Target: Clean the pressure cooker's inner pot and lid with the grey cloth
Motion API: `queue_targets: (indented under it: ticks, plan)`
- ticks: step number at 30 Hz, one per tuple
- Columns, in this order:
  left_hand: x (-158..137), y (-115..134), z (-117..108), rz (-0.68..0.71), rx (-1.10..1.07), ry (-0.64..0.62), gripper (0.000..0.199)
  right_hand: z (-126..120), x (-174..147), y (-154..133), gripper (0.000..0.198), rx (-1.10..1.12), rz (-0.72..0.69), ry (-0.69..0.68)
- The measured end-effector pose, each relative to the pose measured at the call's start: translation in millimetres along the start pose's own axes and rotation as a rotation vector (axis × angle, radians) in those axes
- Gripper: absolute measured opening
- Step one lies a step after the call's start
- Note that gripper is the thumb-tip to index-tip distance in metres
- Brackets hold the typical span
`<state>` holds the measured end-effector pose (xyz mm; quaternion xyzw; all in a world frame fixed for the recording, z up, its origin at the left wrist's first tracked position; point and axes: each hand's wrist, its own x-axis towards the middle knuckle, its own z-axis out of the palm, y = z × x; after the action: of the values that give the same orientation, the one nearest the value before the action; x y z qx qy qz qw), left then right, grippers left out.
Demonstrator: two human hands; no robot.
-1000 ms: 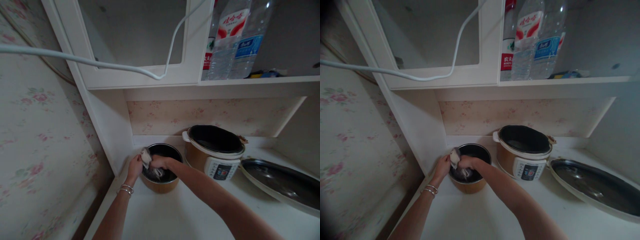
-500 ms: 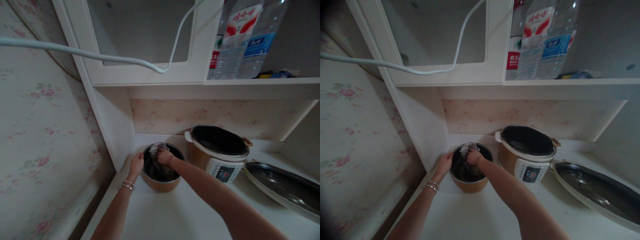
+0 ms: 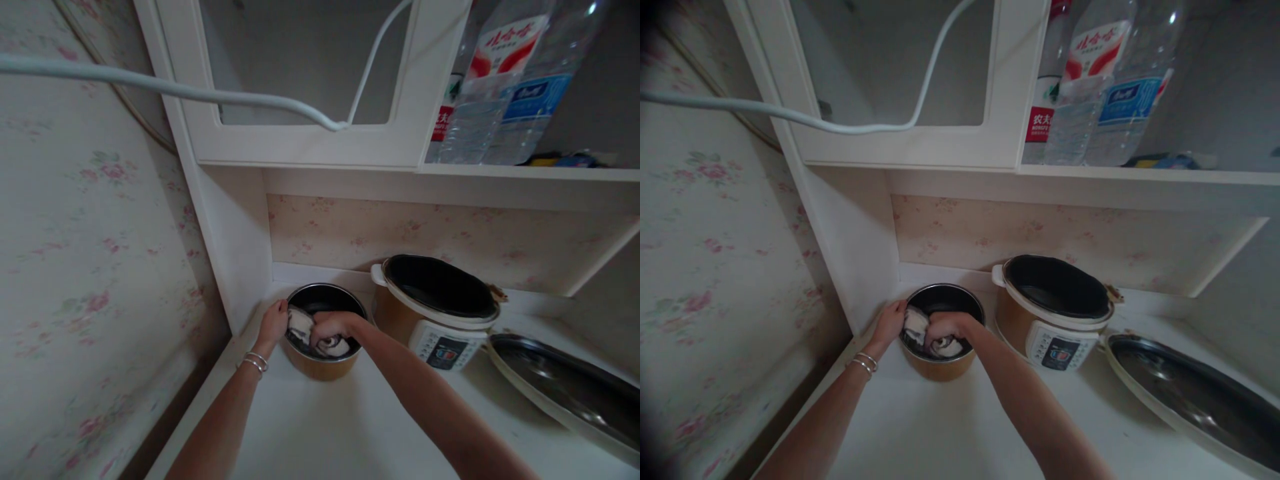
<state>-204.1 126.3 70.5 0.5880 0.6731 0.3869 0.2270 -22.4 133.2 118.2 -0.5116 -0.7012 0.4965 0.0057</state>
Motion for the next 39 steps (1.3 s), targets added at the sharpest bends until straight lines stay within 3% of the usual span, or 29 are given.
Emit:
queue_targets:
  ticks: [4,9,13,17,21,24,27,30,33,36,39]
  plan:
    - [1.0,-2.9,1.9,0.003,-0.042,0.002,0.038,-17.3,-29.4,6.5,0.027,0.347,-0.149,0.117]
    - [0.3,-5.1,3.2,-0.003,-0.060,0.010,0.038,-29.6,-92.8,26.5,0.046,0.710,-0.291,0.333]
    - [0.6,-3.1,2.6,-0.016,-0.035,0.035,0.035,-12.5,-141.8,53.9,0.051,1.146,-0.308,0.501]
    - [0.9,0.2,3.1,-0.047,-0.013,0.069,0.031,21.4,-164.8,82.7,0.057,1.315,-0.252,0.692]
    - [-2.7,5.4,5.3,-0.087,-0.012,0.115,0.029,57.6,-161.4,111.0,0.057,1.255,-0.299,0.975]
    - [-7.3,11.0,8.7,-0.150,-0.033,0.175,0.032,83.3,-145.3,128.1,0.046,1.026,-0.219,1.138]
    - [-13.1,17.8,13.4,-0.233,-0.072,0.259,0.047,104.8,-119.6,133.7,0.035,0.750,-0.134,1.141]
    - [-24.8,24.9,17.1,-0.273,-0.126,0.269,0.054,118.6,-89.7,130.2,0.034,0.592,-0.139,1.085]
    - [-47.0,29.7,18.2,-0.260,-0.190,0.161,0.046,125.6,-66.3,128.1,0.042,0.553,-0.192,1.041]
    - [-74.8,28.8,15.0,-0.286,-0.383,-0.084,0.043,129.5,-57.0,131.4,0.060,0.568,-0.271,1.012]
    - [-94.5,22.9,1.4,-0.306,-0.539,-0.353,0.049,131.1,-58.2,134.7,0.064,0.593,-0.304,0.987]
